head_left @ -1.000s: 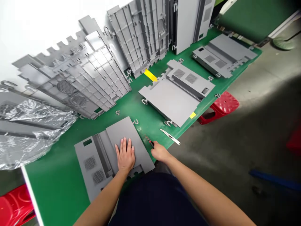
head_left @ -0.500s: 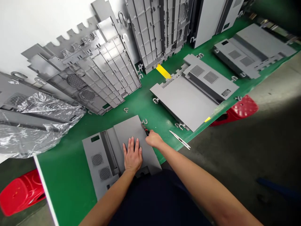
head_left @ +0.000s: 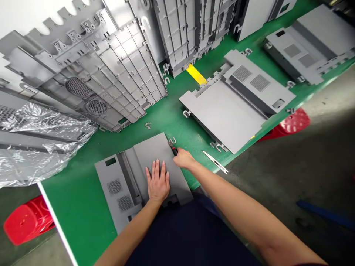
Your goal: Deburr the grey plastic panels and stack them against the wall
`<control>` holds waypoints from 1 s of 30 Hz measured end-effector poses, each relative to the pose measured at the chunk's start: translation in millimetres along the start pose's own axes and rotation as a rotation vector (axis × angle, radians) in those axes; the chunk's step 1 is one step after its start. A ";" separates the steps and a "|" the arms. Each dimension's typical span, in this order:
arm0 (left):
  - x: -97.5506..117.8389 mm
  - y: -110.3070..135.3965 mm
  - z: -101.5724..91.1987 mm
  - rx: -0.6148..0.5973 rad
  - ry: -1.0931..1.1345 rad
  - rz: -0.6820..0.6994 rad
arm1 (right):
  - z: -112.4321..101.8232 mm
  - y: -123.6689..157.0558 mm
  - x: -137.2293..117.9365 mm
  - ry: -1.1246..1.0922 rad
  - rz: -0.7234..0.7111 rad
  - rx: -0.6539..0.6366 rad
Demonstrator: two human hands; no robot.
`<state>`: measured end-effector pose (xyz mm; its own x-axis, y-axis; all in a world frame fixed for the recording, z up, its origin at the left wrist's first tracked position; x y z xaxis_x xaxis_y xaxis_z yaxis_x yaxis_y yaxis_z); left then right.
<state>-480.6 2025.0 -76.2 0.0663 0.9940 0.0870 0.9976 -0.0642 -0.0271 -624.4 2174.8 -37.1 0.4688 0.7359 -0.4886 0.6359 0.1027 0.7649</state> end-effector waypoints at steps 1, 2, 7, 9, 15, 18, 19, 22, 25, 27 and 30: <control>0.1 -0.1 0.1 -0.006 0.004 -0.003 | 0.0 -1.5 1.2 -0.001 -0.007 -0.004; 0.2 -0.1 0.2 -0.012 0.004 -0.005 | 0.0 -3.1 2.3 -0.001 -0.012 -0.006; 0.5 0.0 -0.3 -0.010 -0.023 0.002 | 0.0 -8.1 6.6 -0.008 -0.028 -0.005; 0.6 0.2 -0.7 -0.006 -0.027 0.005 | 0.2 -8.1 7.4 -0.014 -0.027 0.006; 1.4 -0.4 -1.2 0.002 -0.075 0.014 | 3.1 -2.7 4.7 -0.044 -0.012 0.049; 1.5 -0.3 -1.2 0.004 -0.077 0.014 | 6.2 -1.0 3.4 -0.053 -0.013 0.089; 1.4 0.0 -1.2 0.002 -0.073 0.014 | 7.0 -1.0 3.8 -0.052 -0.015 0.104; 1.4 0.7 -1.0 0.001 -0.065 0.013 | 8.5 -3.0 7.0 -0.045 -0.031 0.130; 1.7 0.9 -0.6 0.003 -0.067 0.014 | 9.5 -6.0 11.5 -0.033 -0.057 0.137; 2.0 0.8 -0.4 0.000 -0.070 0.015 | 10.9 -7.8 13.8 -0.023 -0.068 0.149; 2.0 0.4 -0.2 -0.010 -0.071 0.015 | 14.6 -10.4 15.3 -0.002 -0.069 0.174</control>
<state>-480.0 2027.0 -75.8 0.0796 0.9967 0.0159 0.9967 -0.0794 -0.0180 -614.8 2175.3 -58.7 0.4214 0.7298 -0.5383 0.7629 0.0357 0.6455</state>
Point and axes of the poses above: each hand's wrist, its own y-axis away from the middle knuckle, its own z-axis out of the palm, x = y × z, the point moved 2 cm from there along -y, towards the middle knuckle, and after that the axes turned 10 degrees about -y, right-handed, at the moved point
